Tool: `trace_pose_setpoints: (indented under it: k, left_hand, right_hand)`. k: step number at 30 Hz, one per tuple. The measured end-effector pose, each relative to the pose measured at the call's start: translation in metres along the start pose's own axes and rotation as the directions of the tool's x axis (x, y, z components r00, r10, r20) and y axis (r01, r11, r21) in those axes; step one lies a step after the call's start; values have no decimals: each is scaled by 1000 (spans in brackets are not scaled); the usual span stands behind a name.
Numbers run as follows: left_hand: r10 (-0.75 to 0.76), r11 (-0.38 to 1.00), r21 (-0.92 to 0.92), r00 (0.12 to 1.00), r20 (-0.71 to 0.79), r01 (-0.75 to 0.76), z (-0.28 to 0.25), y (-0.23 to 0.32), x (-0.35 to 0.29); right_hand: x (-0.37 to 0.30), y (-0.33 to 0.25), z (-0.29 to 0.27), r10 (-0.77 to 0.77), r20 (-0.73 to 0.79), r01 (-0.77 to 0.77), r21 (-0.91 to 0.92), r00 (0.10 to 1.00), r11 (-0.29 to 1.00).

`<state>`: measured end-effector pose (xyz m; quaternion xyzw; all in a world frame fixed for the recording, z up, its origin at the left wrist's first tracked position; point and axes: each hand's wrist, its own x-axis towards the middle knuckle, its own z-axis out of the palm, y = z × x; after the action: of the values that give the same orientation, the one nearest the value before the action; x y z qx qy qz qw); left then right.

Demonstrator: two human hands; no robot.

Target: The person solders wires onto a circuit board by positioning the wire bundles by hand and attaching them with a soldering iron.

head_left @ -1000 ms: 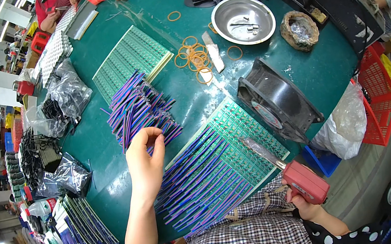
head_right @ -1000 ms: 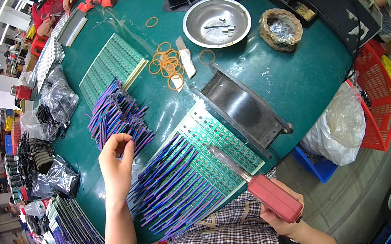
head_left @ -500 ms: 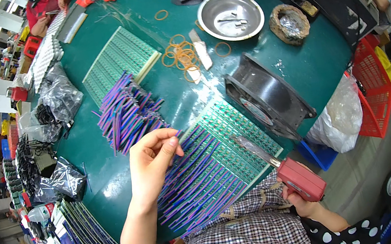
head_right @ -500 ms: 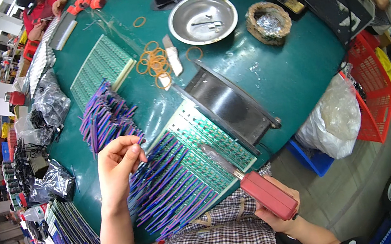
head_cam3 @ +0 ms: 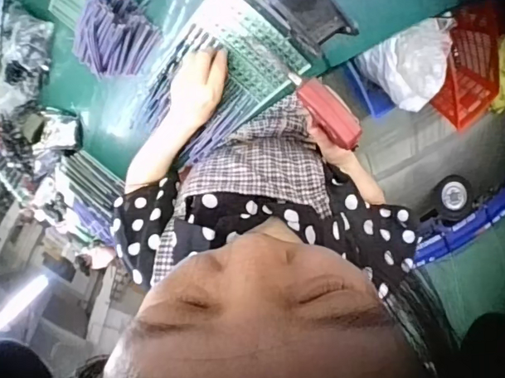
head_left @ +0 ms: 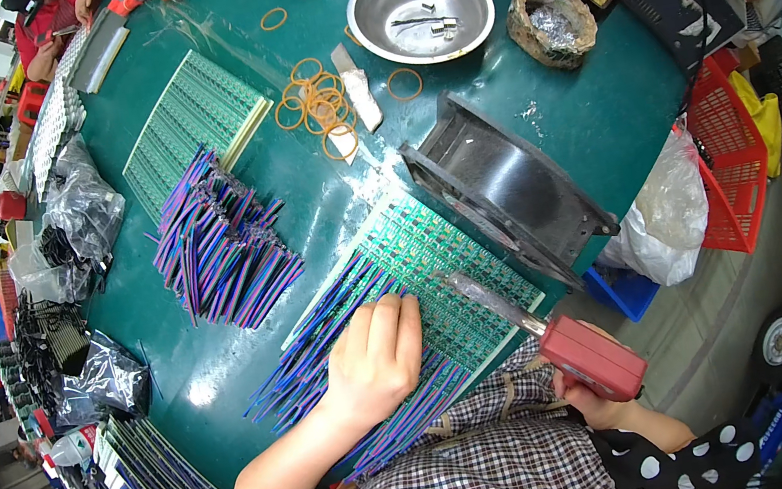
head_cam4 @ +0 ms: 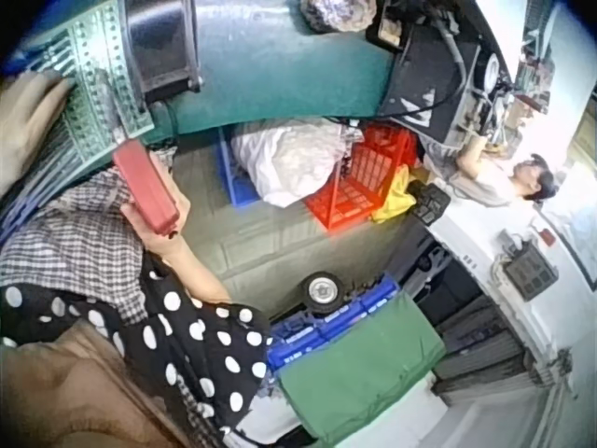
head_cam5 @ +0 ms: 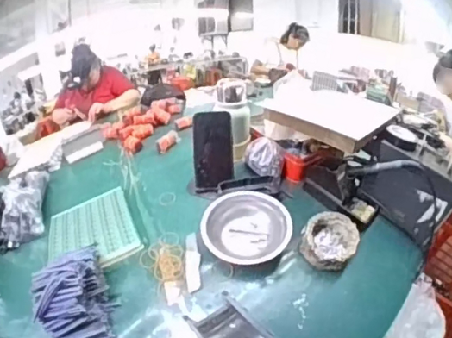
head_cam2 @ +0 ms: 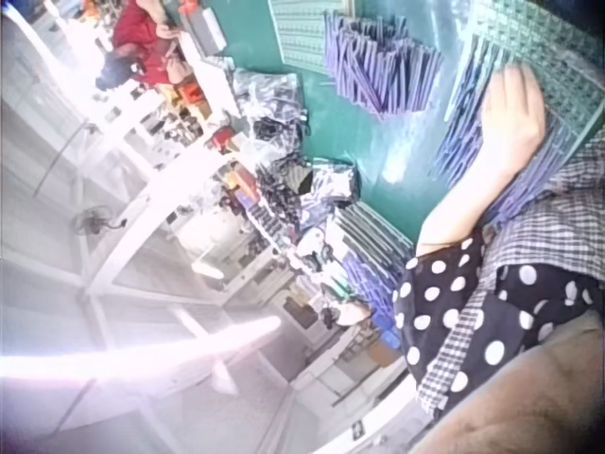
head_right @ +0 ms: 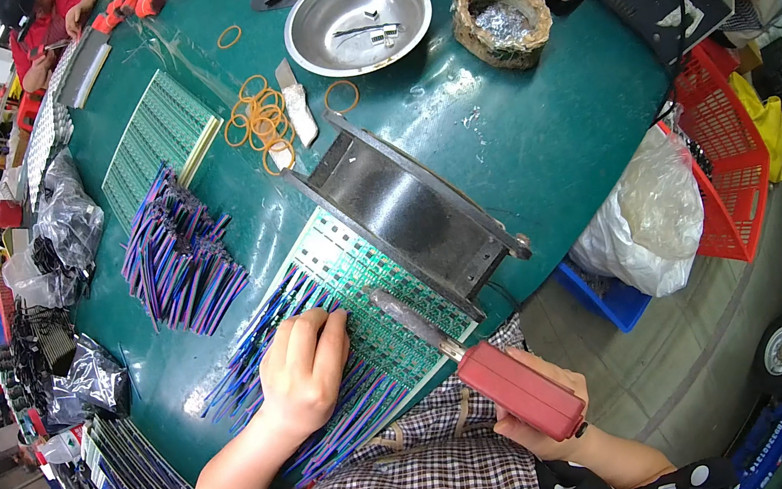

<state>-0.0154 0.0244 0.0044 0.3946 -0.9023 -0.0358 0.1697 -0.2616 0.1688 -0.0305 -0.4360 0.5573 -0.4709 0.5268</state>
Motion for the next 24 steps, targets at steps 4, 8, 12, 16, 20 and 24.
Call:
trace_pose_setpoints:
  k: [4, 8, 12, 16, 20, 24]
  left_hand:
    - [43, 996, 82, 998, -42, -40, 4, 1, -1]
    - [76, 989, 133, 996, -50, -69, 5, 1, -2]
    - [75, 990, 126, 994, -80, -64, 6, 2, -3]
    - [58, 988, 141, 998, 18, -60, 0, 6, 1]
    - [24, 991, 134, 999, 37, -29, 1, 6, -2]
    - [24, 993, 118, 1000, 2, -24, 3, 4, -4]
  right_hand:
    - [15, -7, -7, -277, 162, 317, -354, 947, 880]
    - [22, -14, -7, -331, 224, 399, -462, 917, 792]
    - [20, -11, -7, -327, 221, 394, -463, 919, 794]
    - [21, -10, -8, -335, 221, 400, -454, 916, 796]
    - [5, -6, -6, 13, 76, 4, -218, 997, 976]
    - [17, -7, -8, -236, 199, 296, -367, 951, 882]
